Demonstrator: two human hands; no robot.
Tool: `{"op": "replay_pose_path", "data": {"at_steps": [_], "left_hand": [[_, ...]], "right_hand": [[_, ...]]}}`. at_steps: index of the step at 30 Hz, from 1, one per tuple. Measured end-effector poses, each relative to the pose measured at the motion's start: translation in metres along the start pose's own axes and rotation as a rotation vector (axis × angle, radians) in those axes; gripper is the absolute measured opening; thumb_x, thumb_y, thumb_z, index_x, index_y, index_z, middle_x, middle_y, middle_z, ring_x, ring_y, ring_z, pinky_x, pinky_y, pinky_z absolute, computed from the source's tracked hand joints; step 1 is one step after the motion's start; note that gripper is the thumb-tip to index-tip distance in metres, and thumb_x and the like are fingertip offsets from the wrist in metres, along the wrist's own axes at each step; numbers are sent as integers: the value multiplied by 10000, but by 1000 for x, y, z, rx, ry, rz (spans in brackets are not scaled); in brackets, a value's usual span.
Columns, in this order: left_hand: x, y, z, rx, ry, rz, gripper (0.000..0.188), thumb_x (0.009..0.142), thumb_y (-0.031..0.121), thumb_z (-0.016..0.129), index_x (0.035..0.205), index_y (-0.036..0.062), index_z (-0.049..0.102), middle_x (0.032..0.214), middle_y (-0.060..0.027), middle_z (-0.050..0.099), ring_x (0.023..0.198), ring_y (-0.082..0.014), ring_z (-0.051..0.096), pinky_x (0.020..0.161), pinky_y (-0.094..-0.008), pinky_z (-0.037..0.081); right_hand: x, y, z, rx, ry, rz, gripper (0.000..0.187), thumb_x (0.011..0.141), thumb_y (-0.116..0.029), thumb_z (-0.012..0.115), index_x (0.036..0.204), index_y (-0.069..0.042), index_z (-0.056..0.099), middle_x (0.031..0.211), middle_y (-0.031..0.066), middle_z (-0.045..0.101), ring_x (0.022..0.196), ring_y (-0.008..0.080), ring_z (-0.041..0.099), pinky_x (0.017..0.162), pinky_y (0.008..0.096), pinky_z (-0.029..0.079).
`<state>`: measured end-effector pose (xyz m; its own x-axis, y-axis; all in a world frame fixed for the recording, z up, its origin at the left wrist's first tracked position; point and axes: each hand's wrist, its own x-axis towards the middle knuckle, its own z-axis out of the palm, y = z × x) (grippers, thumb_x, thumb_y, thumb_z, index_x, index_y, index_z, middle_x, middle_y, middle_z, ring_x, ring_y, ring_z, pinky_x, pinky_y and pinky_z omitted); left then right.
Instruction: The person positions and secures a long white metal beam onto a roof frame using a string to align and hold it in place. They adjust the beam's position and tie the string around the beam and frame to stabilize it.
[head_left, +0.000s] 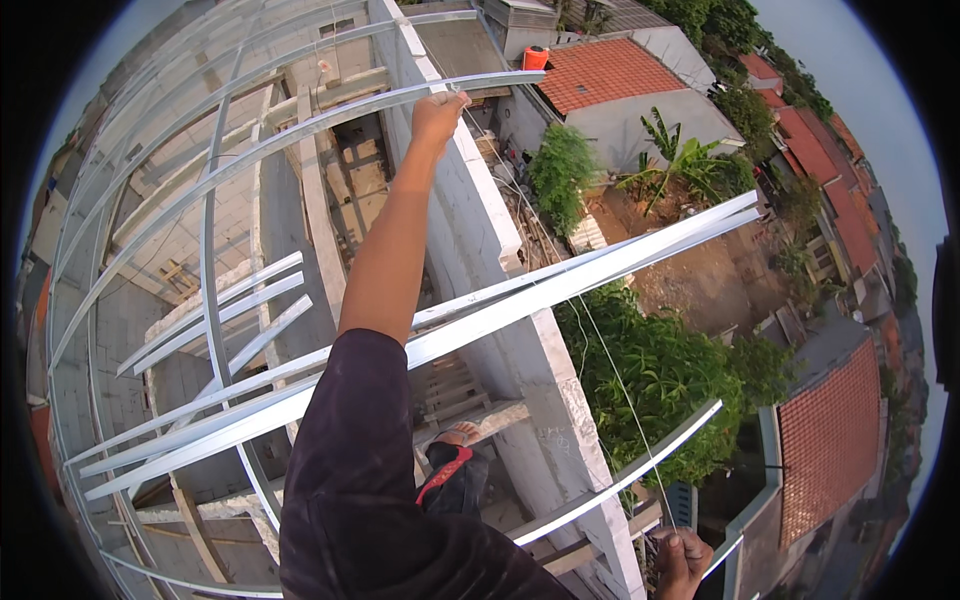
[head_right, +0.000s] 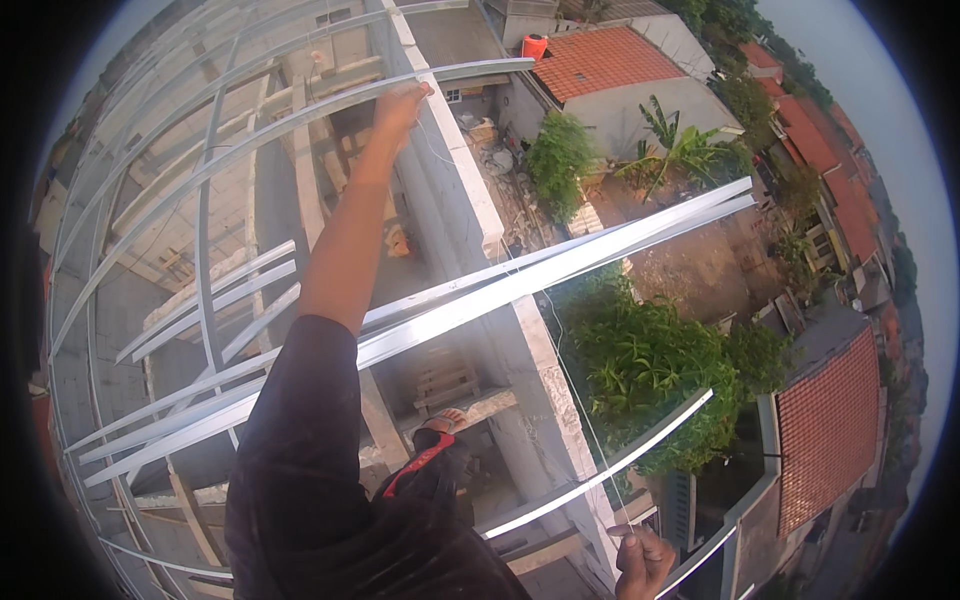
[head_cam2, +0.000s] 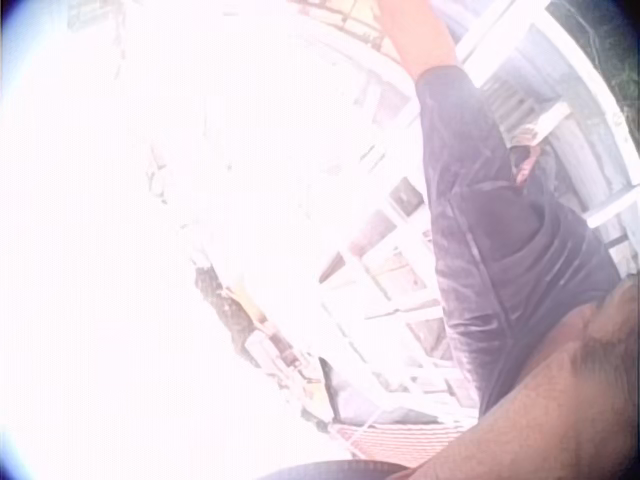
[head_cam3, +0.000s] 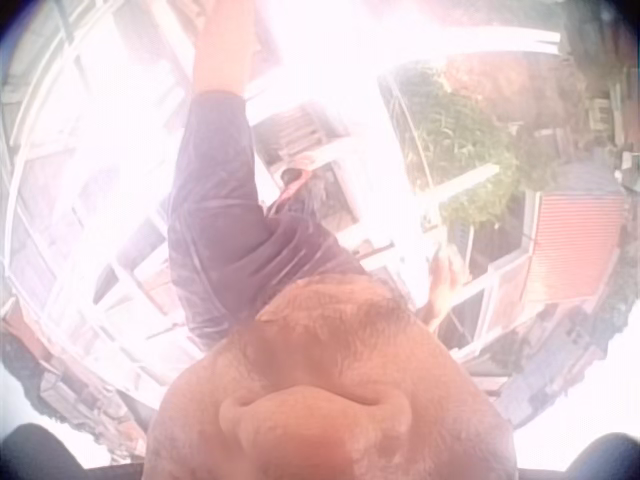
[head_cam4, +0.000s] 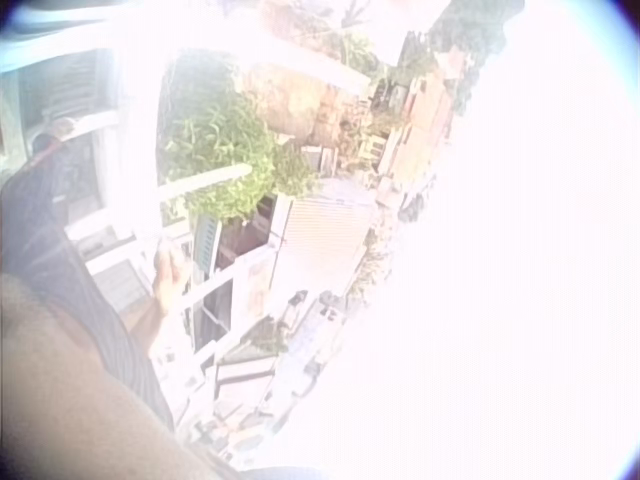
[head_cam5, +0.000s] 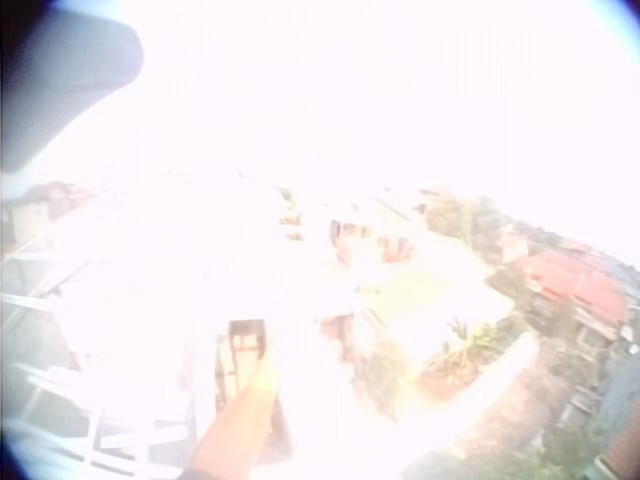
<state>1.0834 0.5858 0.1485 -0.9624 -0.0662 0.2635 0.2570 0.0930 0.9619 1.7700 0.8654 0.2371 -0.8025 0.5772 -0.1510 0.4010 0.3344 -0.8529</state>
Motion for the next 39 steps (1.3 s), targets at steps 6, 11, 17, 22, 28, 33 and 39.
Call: {"op": "replay_pose_path", "data": {"at_steps": [6,11,17,22,28,33,39], "left_hand": [[-48,-29,-38,246,155,182,336,986,322,686,863,12,730,629,-25,578,539,-103,482,518,-302,373],[-62,-53,-111,138,-3,-40,364,966,327,697,859,-20,707,702,-139,659,646,-227,599,662,-390,488],[-28,-64,-171,569,280,90,288,947,311,702,952,28,754,840,-213,717,800,-329,697,757,-418,522],[28,-115,-214,754,794,-28,348,1003,278,603,955,-32,754,826,-169,722,801,-226,697,725,-399,518],[25,-103,-184,-307,684,-278,464,1065,295,503,1399,-26,508,1276,-239,624,1064,-308,691,824,-433,580],[-33,-43,-107,-900,191,-337,710,1090,265,472,1602,-30,79,1593,-279,327,1414,-462,416,1145,-601,401],[-27,-24,-3,-470,-230,-279,711,1083,291,508,1585,-69,156,1646,-282,213,1531,-392,247,1214,-535,326]], "right_hand": [[22,47,-19,272,114,233,136,994,-196,641,965,-76,698,778,-18,618,701,115,588,572,279,507],[53,23,-1,-4,147,9,309,991,-306,661,958,-3,717,674,-44,505,593,66,422,537,264,312],[55,26,10,-238,180,-117,261,1005,-239,617,1014,8,700,767,-3,610,677,125,537,604,277,433],[64,11,0,-204,7,-46,272,999,-226,601,1053,25,689,832,46,651,755,187,574,667,333,489],[53,18,-5,24,158,152,221,1001,-174,588,1027,12,704,950,58,677,845,156,575,707,316,476],[47,-4,-14,126,298,214,195,1018,-144,567,1025,-22,720,920,18,642,840,123,546,723,269,438],[29,-2,-49,-51,177,154,184,1012,-147,584,990,-31,725,818,-38,544,727,85,448,604,265,337]]}}
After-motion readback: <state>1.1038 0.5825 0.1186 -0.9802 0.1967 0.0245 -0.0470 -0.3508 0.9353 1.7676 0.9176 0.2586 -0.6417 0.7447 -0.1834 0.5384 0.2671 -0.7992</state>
